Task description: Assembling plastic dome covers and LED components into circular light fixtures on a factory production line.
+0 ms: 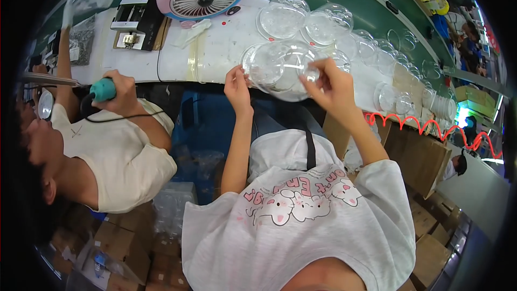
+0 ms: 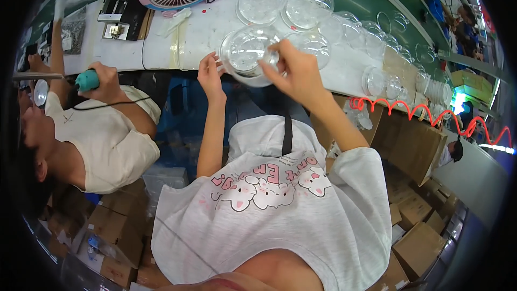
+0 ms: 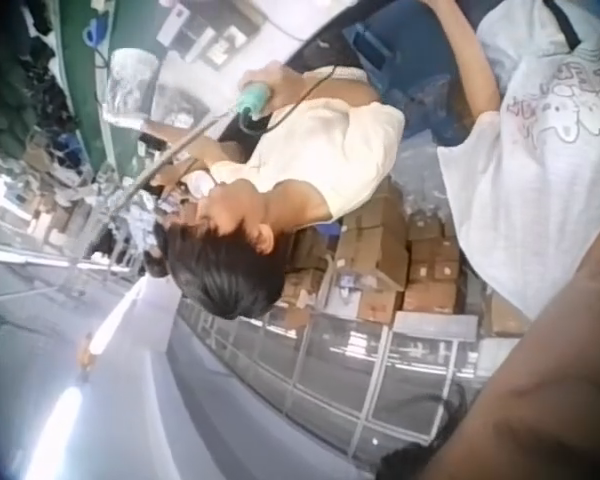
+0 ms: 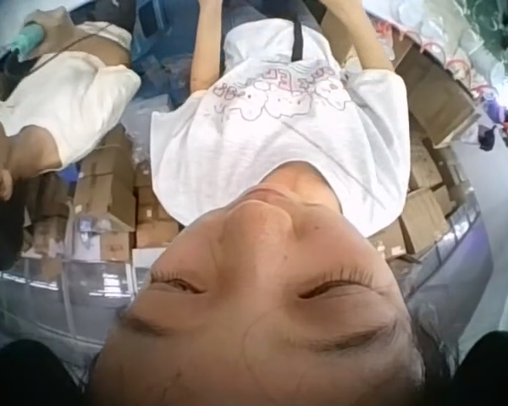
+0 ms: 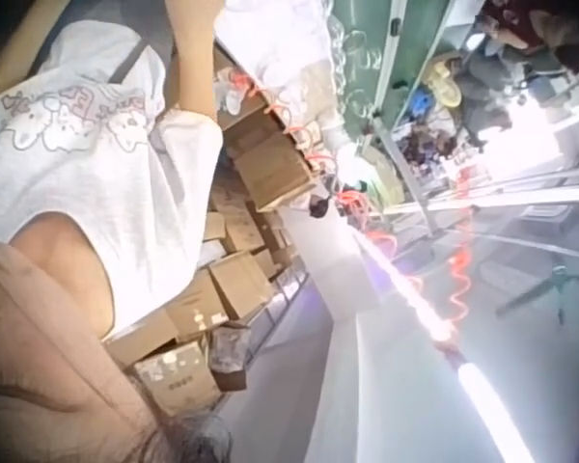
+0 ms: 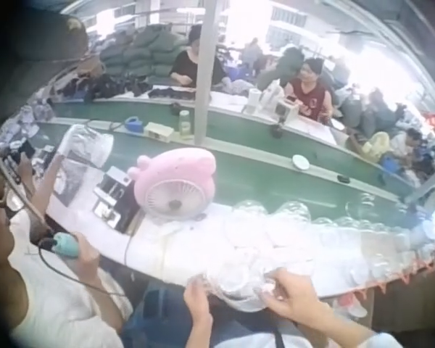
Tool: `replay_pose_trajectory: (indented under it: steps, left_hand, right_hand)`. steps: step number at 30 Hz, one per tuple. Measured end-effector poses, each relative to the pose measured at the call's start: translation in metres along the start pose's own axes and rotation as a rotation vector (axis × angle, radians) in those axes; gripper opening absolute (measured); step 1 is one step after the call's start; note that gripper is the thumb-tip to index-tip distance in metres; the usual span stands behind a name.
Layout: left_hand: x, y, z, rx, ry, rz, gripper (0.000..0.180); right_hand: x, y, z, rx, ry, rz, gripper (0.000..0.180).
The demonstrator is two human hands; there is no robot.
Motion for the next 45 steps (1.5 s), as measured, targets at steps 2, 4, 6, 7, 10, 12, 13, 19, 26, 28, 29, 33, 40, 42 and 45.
replay_pose_trajectory:
  steps: [2, 4, 6, 7, 10, 12, 13, 19, 26, 28, 29, 33, 40, 42, 45]
  left_hand:
    - [0.015, 0.003, 0.004, -0.222, -0.015, 0.379, 0.032]
    - [0.017, -0.003, 0.003, -0.307, -0.047, 0.575, 0.038]
    - [0.017, -0.013, 0.001, -0.401, -0.107, 0.826, 0.056]
    - [0.021, -0.017, 0.001, -0.399, -0.101, 0.827, 0.056]
    - [0.019, -0.031, -0.003, -0.457, -0.117, 1.010, 0.067]
    - [0.023, -0.038, -0.003, -0.445, -0.114, 1.023, 0.068]
    - [0.023, -0.040, -0.002, -0.436, -0.119, 1.038, 0.069]
    - [0.024, -0.040, -0.001, -0.431, -0.130, 1.054, 0.071]
    - [0.017, -0.037, 0.003, -0.486, -0.164, 1.110, 0.073]
    - [0.016, -0.039, 0.005, -0.465, -0.173, 1.127, 0.074]
    - [0.015, -0.039, 0.005, -0.465, -0.176, 1.127, 0.074]
    - [0.013, -0.039, 0.007, -0.484, -0.193, 1.142, 0.074]
    - [0.007, -0.040, 0.007, -0.491, -0.217, 1.158, 0.074]
    - [0.006, -0.042, 0.008, -0.487, -0.220, 1.163, 0.074]
    - [0.004, -0.040, 0.010, -0.491, -0.226, 1.168, 0.075]
  right_hand:
    - [-0.003, 0.020, 0.012, -0.005, -0.014, -0.011, 0.025]
    - [-0.008, 0.045, 0.018, -0.060, -0.029, 0.032, 0.025]
    - [-0.018, 0.057, 0.025, -0.020, -0.040, -0.001, 0.024]
    - [-0.024, 0.064, 0.027, -0.016, -0.053, 0.006, 0.024]
    - [-0.043, 0.082, 0.028, -0.055, -0.096, 0.025, 0.023]
    - [-0.055, 0.092, 0.029, -0.099, -0.127, 0.037, 0.023]
    - [-0.059, 0.095, 0.029, -0.096, -0.138, 0.018, 0.023]
    - [-0.075, 0.100, 0.027, -0.077, -0.163, -0.007, 0.024]
    - [-0.086, 0.076, 0.032, 0.018, -0.183, -0.154, 0.024]
    - [-0.086, 0.077, 0.033, 0.043, -0.193, -0.152, 0.024]
    - [-0.086, 0.076, 0.033, 0.071, -0.205, -0.150, 0.023]
    - [-0.087, 0.078, 0.033, 0.056, -0.254, -0.151, 0.023]
    - [-0.100, 0.070, 0.029, 0.126, -0.328, -0.245, 0.022]
    - [-0.100, 0.074, 0.028, 0.111, -0.327, -0.239, 0.022]
    - [-0.099, 0.072, 0.031, 0.154, -0.322, -0.217, 0.022]
Point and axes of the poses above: each hand's wrist, its own z-axis towards the middle knuckle, its own x-axis out of the back of the hand, y = z × x, the point moved 10 cm from there along z, towards the middle knuckle, and after that the axes turned 5 degrees about z, right-handed, at the moved point
